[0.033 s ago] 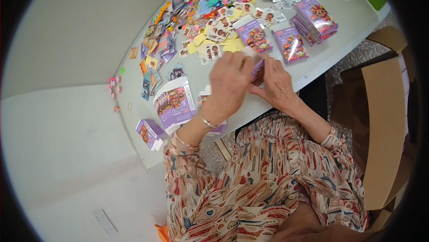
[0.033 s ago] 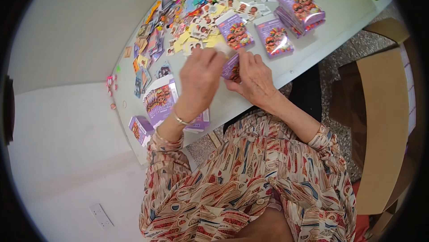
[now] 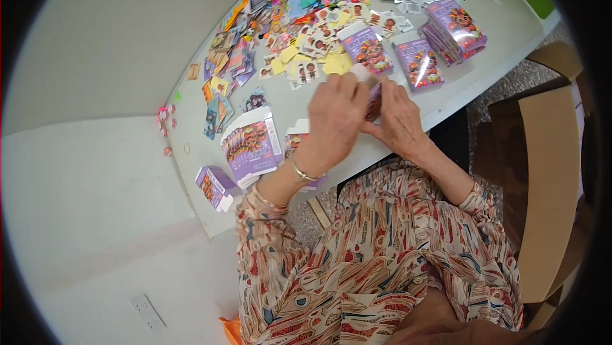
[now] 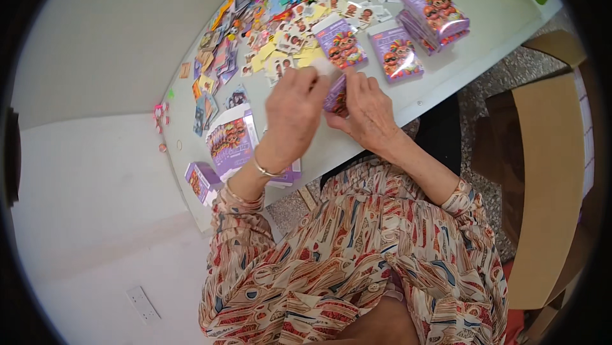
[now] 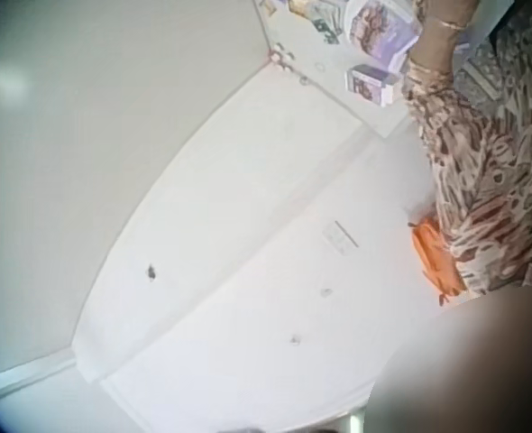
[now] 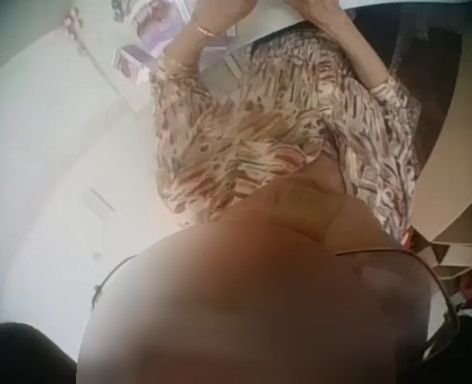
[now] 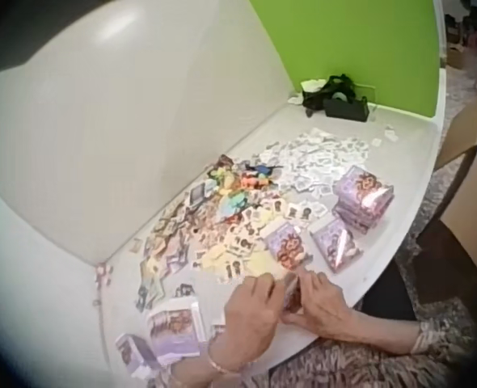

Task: Unpack small toy boxes and sort the toy components and stickers into plastic bags.

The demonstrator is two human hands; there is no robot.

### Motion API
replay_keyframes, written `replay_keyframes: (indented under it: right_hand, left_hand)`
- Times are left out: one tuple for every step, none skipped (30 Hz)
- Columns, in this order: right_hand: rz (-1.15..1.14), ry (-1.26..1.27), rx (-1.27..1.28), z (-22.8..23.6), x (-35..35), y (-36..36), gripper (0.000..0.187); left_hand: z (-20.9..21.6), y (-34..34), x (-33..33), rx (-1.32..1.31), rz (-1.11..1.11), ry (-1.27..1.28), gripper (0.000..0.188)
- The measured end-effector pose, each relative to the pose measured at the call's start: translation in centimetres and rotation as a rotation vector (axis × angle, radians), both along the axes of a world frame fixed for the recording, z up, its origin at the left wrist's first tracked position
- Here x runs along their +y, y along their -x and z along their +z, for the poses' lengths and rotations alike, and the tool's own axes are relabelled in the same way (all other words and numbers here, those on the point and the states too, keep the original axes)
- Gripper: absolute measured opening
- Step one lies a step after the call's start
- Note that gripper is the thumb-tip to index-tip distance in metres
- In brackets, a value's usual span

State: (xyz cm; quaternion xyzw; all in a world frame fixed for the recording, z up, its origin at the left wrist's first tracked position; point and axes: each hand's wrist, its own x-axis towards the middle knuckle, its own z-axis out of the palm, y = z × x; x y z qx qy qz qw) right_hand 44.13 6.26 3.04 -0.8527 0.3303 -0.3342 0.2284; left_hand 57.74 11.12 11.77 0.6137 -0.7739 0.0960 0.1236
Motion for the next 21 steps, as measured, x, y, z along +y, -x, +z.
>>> replay_keyframes:
  right_hand:
    - [-0.018,0.013,-0.011,-0.2,-0.1,0.2,0.088]
    - [-0.035,0.026,-0.023,-0.3,-0.2,0.3,0.088]
    - [-0.023,0.024,-0.029,-0.3,-0.2,0.3,0.088]
    - [-0.043,0.027,-0.004,-0.3,-0.1,0.2,0.088]
    - [-0.064,0.031,0.021,-0.3,-0.1,0.1,0.088]
    - [-0.073,0.049,0.018,-0.5,-0.2,0.2,0.088]
    - [-0.085,0.043,0.023,-0.6,-0.3,0.5,0.088]
    - [-0.08,0.017,0.055,-0.5,-0.3,0.7,0.087]
    - [-0.069,-0.009,0.082,-0.4,-0.2,0.8,0.086]
    - [-0.06,-0.007,0.075,-0.2,0.0,0.6,0.086]
    - [-0.048,0.009,0.061,-0.1,0.2,0.4,0.087]
    - [-0.042,0.024,0.051,0.0,0.4,0.1,0.087]
    - [-0.049,0.022,0.053,-0.1,0.4,0.2,0.087]
    - [-0.056,0.015,0.044,-0.2,0.5,0.2,0.086]
    - [-0.065,0.01,0.038,-0.2,0.5,0.4,0.086]
    - [-0.072,0.011,0.043,-0.3,0.5,0.5,0.086]
    - [-0.069,0.019,0.027,-0.3,0.6,0.6,0.085]
    - [-0.069,0.026,0.013,-0.4,0.6,0.7,0.084]
    - [-0.075,0.026,0.019,-0.5,0.6,0.8,0.084]
    - [-0.078,0.032,0.008,-0.5,0.7,0.8,0.084]
    - [-0.085,0.037,-0.001,-0.6,0.7,0.9,0.083]
  left_hand:
    - [0.0,0.1,0.0,-0.006,0.01,-0.003,0.027]
    - [0.1,0.1,0.0,0.11,-0.03,0.011,0.028]
    - [0.2,0.0,0.1,0.227,-0.07,0.025,0.029]
    - [0.3,-0.8,0.6,0.448,-0.096,0.039,0.023]
    - [0.4,-2.2,1.0,0.509,-0.043,0.077,0.022]
    - [0.2,-3.9,1.2,0.576,-0.003,0.109,0.021]
    - [-0.3,-6.5,1.0,0.526,0.11,0.109,0.02]
    - [-0.9,-9.7,1.0,0.472,0.228,0.114,0.02]
    - [-1.9,-13.6,1.4,0.359,0.333,0.046,0.024]
    - [-3.0,-17.5,2.2,0.242,0.445,-0.017,0.03]
    - [-4.3,-20.7,3.1,0.234,0.458,-0.011,0.03]
    - [-5.6,-23.5,3.8,0.232,0.461,-0.047,0.035]
    - [-6.0,-24.2,3.5,0.235,0.45,-0.09,0.041]
    - [-6.8,-24.5,3.3,0.159,0.396,-0.056,0.04]
    - [-7.2,-24.7,2.9,0.164,0.389,-0.057,0.04]
    - [-7.6,-24.9,2.3,0.173,0.376,-0.121,0.036]
    - [-7.9,-25.1,2.0,0.182,0.364,-0.185,0.032]
    - [-8.2,-25.3,1.7,0.187,0.357,-0.187,0.032]
    - [-8.3,-25.5,1.5,0.234,0.336,-0.188,0.03]
    - [-8.4,-25.8,1.4,0.282,0.316,-0.19,0.027]
    - [-8.3,-25.9,1.2,0.289,0.306,-0.195,0.027]
